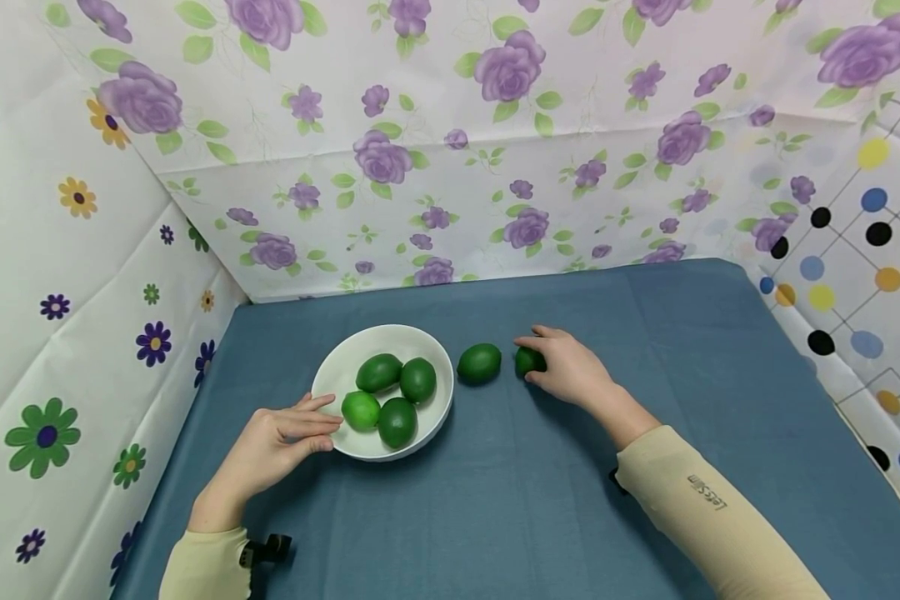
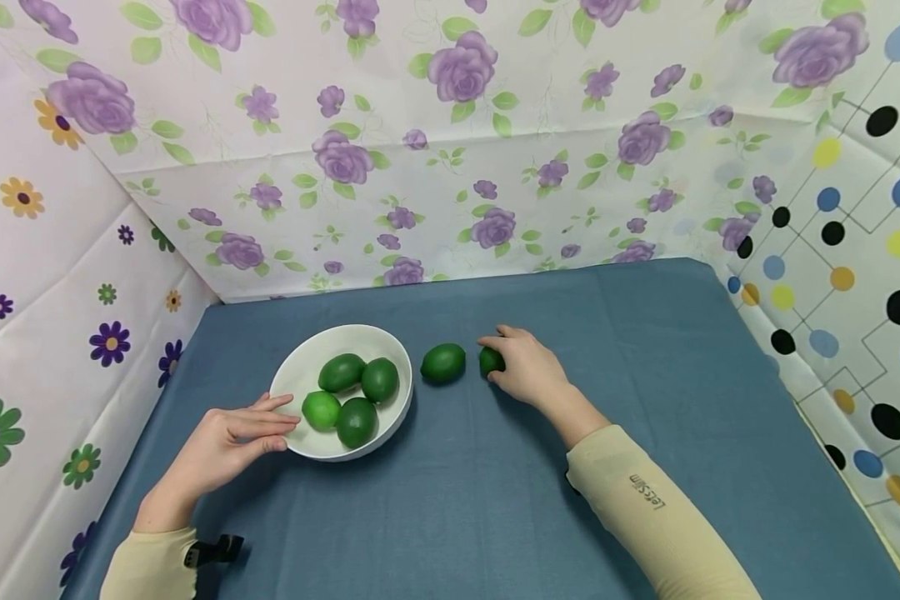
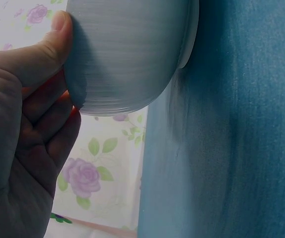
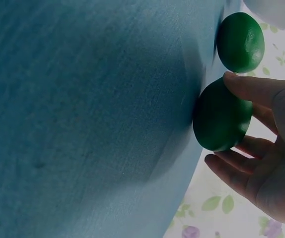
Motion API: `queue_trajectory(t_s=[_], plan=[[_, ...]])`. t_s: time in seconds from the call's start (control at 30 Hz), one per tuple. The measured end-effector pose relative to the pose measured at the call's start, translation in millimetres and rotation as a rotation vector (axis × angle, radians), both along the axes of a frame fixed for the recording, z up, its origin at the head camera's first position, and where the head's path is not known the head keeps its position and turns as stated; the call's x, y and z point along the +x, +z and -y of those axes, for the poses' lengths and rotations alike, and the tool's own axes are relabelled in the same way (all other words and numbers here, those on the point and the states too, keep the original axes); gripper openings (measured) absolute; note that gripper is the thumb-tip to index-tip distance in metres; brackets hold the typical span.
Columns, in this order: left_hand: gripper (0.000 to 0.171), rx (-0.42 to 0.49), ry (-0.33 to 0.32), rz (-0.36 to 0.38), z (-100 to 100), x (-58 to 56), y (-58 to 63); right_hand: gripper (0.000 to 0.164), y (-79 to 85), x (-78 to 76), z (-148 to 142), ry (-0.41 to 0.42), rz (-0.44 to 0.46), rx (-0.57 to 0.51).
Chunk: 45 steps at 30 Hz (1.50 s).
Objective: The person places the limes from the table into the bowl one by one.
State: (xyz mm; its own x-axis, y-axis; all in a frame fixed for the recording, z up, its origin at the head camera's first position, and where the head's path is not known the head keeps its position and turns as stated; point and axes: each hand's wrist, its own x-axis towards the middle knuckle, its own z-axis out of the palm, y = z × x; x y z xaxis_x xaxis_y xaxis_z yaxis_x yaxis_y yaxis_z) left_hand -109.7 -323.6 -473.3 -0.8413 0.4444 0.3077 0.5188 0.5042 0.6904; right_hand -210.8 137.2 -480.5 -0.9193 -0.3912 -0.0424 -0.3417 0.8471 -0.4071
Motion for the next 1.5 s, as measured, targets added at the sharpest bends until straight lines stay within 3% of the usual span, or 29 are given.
queue_trajectory(t_s=[0.6,1.07,1.5], plan=[[0.029,0.005,0.001,-0.009,0.0,8.7,-4.1,0.060,-8.6,4.1,1.8,0.016,0.017,-0.021],[0.029,-0.016,0.002,-0.026,-1.3,-2.5,6.1,0.060,-1.1,-4.4,-1.3,0.020,0.017,-0.025],[0.029,-0.022,0.016,-0.020,1.4,-2.5,1.1,0.060,-1.9,-3.8,-0.2,0.018,0.039,-0.032]])
